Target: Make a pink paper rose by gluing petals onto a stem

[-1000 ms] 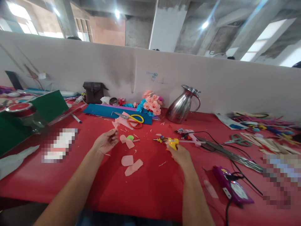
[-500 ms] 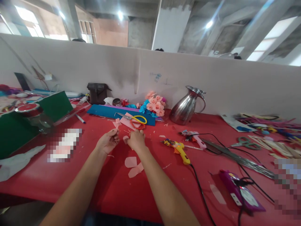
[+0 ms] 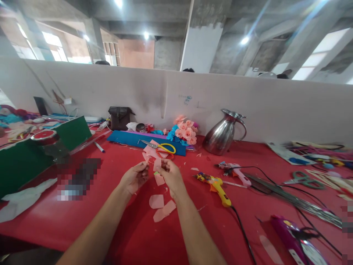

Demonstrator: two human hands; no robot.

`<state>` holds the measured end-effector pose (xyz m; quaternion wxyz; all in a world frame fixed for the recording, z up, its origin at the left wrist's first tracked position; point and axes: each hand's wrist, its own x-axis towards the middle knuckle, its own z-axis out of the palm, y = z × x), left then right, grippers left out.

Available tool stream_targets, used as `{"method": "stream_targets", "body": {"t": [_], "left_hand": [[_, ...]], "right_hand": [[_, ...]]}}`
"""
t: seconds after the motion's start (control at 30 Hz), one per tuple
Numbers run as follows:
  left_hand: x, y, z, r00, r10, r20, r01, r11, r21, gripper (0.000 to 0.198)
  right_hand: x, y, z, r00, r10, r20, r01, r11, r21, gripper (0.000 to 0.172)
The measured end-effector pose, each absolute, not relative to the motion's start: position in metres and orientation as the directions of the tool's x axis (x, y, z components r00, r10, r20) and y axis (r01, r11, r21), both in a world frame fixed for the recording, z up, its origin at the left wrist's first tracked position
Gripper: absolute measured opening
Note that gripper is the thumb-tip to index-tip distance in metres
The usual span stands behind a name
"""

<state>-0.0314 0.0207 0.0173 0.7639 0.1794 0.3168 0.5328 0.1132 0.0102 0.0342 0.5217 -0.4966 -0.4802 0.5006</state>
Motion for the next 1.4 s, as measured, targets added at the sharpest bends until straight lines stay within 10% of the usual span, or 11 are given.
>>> {"method": "stream_targets", "body": {"t": [0.13,1.4], "left_hand": [[-0.023,0.017,0.015,0.235,0.933,-0.273,-0.678,0.358,0.642,0.022],[-0.007,0.001,0.02,0.258,0.962,-0.09,-0.513,0.215,0.831,0.02]], "right_hand": [[0.113,-0.003,0.036,-0.048,0.998,-0.033,-0.254,-0.044,-0.966,0.023],[0.105,-0.008,0.028,0.288,0.9,0.328,0.148,0.297,-0.943,0.024]]}}
